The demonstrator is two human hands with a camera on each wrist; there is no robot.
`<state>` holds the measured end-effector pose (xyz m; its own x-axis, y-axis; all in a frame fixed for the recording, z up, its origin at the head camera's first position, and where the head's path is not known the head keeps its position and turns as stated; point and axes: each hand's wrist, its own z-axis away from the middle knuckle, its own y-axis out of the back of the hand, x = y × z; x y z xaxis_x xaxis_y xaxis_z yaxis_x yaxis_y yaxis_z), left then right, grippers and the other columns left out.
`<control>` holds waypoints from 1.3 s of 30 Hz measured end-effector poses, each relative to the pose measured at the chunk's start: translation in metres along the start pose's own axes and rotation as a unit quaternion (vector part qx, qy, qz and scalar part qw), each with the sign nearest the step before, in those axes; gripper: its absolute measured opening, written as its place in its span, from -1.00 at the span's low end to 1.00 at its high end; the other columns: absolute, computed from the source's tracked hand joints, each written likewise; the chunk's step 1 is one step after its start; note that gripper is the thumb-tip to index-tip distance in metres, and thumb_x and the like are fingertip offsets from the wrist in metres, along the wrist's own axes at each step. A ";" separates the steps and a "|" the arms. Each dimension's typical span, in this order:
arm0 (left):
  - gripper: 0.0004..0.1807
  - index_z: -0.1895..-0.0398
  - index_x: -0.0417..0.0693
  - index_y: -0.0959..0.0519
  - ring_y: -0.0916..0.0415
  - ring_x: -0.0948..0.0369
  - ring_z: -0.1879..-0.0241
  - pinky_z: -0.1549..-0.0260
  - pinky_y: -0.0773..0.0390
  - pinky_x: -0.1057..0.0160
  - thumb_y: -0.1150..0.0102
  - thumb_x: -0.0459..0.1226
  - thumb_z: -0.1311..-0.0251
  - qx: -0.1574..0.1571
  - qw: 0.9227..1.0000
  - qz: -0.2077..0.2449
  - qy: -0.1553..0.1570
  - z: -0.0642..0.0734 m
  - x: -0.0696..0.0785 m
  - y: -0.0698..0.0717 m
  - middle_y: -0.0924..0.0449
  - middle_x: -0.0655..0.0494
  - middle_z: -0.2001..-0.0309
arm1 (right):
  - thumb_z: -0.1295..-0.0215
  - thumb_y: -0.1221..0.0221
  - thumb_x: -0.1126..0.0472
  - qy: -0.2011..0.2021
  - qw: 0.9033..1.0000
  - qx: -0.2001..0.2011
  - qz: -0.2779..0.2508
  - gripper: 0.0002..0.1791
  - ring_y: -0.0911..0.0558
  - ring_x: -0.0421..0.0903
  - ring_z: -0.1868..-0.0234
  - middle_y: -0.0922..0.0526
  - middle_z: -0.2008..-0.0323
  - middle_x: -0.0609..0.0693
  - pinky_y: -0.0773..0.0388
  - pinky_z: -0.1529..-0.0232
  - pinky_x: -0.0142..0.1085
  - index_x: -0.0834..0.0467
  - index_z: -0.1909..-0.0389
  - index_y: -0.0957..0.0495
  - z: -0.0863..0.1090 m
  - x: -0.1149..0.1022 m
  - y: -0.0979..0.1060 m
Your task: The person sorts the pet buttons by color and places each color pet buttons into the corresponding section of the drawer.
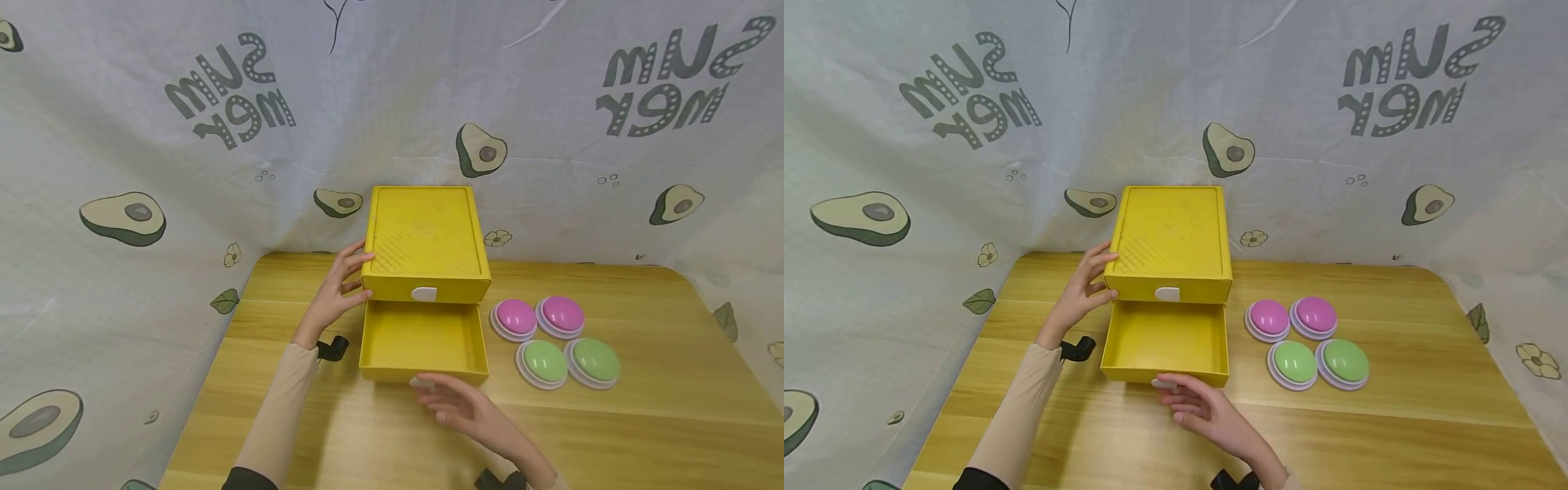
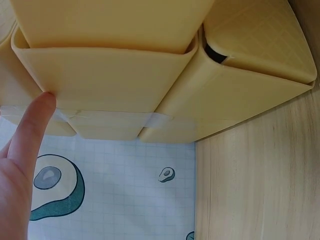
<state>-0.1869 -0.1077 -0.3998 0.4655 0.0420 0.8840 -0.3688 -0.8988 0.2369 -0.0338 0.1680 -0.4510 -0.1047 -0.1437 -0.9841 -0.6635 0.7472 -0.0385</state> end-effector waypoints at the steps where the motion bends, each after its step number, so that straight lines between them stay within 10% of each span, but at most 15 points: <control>1: -0.39 -0.26 -0.24 -0.29 -0.18 -0.24 -0.27 -0.06 -0.37 -0.23 -0.20 -0.56 -0.12 0.000 1.000 0.000 0.000 0.000 0.000 0.000 0.10 -0.19 -0.45 | -0.42 0.09 0.47 -0.004 1.000 -0.001 -0.002 -0.46 -0.43 0.10 -0.22 -0.27 -0.32 0.31 -0.41 -0.16 -0.14 0.27 -0.40 -0.14 0.001 0.000 0.000; 39: -0.39 -0.27 -0.26 -0.27 -0.13 -0.24 -0.29 -0.07 -0.35 -0.23 -0.17 -0.57 -0.12 -0.001 1.000 0.004 0.007 0.001 0.003 0.000 0.11 -0.20 -0.45 | -0.39 0.09 0.51 0.014 1.000 -0.008 0.017 -0.44 -0.42 0.09 -0.22 -0.29 -0.32 0.27 -0.38 -0.18 -0.14 0.31 -0.39 -0.14 0.011 0.009 -0.011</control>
<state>-0.1849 -0.1075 -0.3979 0.4508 0.0418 0.8917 -0.3735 -0.8984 0.2309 -0.0192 0.1662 -0.4611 -0.1471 -0.1362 -0.9797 -0.6703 0.7421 -0.0025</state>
